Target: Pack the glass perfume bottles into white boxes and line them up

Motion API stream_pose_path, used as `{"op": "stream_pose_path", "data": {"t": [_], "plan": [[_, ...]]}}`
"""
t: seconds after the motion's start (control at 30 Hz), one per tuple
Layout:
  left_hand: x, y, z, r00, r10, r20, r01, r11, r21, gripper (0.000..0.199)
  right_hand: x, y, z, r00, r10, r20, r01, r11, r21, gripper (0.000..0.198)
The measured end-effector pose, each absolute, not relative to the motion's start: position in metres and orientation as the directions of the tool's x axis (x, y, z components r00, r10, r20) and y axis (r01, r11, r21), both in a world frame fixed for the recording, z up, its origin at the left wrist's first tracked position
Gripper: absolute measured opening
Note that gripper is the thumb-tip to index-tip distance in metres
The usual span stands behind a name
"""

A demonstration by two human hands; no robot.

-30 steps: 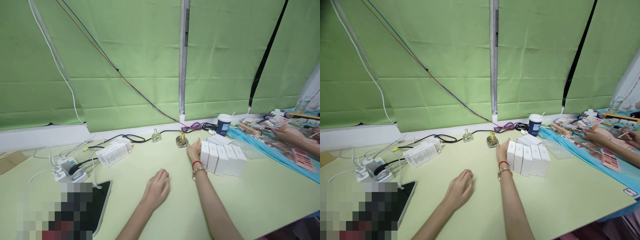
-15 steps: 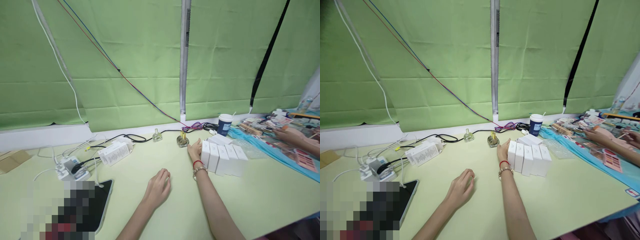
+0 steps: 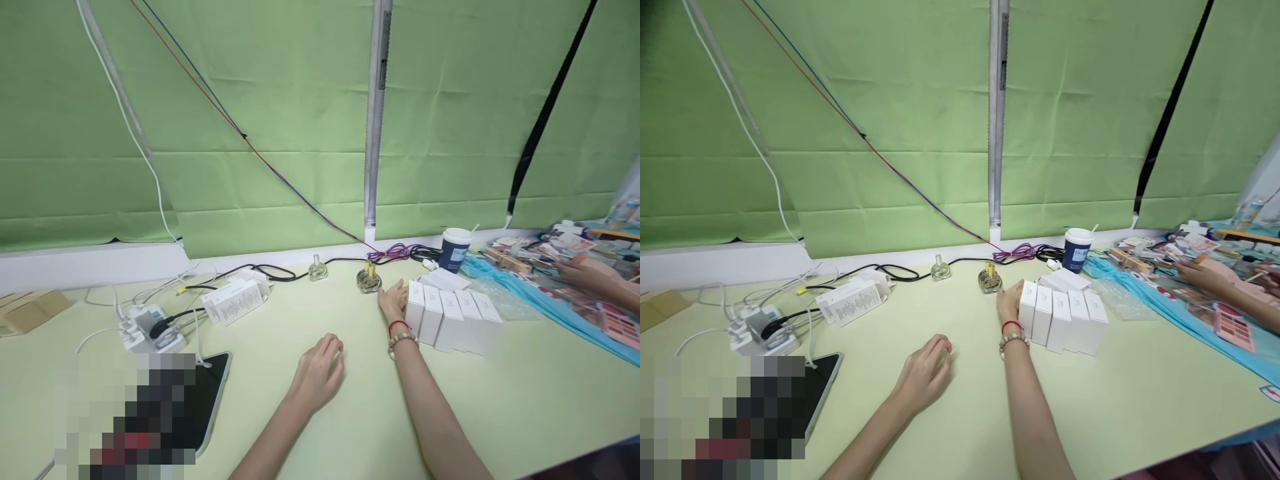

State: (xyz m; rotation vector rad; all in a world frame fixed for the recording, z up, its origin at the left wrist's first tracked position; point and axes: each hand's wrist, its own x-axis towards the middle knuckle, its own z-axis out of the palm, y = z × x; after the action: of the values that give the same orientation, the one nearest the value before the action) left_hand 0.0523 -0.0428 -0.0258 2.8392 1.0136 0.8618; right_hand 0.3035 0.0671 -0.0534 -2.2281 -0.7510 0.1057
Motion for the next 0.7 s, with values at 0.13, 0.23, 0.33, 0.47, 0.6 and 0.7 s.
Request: {"op": "stream_pose_path", "data": {"t": [0.13,0.23,0.33,0.47,0.6,0.7], "plan": [[0.053,-0.044,-0.024,0.645,0.583,0.495,0.573,-0.797,0.192,0.014,0.303,0.068,-0.054,0.841,0.538,0.054,0.429,-0.603,-0.673,0.079],[0.053,-0.044,-0.025,0.642,0.577,0.505,0.563,-0.802,0.199,0.015,0.302,0.065,-0.05,0.844,0.534,0.054,0.421,-0.594,-0.686,0.082],[0.053,-0.043,-0.026,0.639,0.571,0.516,0.556,-0.806,0.202,0.015,0.3,0.061,-0.042,0.834,0.545,0.084,0.439,-0.564,-0.7,0.081],[0.054,-0.043,-0.026,0.638,0.564,0.524,0.559,-0.807,0.19,0.015,0.294,0.055,-0.018,0.774,0.626,0.097,0.493,-0.5,-0.712,0.071],[0.053,-0.042,-0.024,0.649,0.562,0.513,0.559,-0.81,0.179,0.014,0.292,0.049,0.018,0.575,0.814,-0.08,0.472,-0.41,-0.781,0.055],[0.052,-0.041,-0.023,0.638,0.575,0.511,0.571,-0.799,0.186,0.015,0.295,0.037,0.05,0.411,0.91,-0.05,0.489,-0.267,-0.831,0.031]]}}
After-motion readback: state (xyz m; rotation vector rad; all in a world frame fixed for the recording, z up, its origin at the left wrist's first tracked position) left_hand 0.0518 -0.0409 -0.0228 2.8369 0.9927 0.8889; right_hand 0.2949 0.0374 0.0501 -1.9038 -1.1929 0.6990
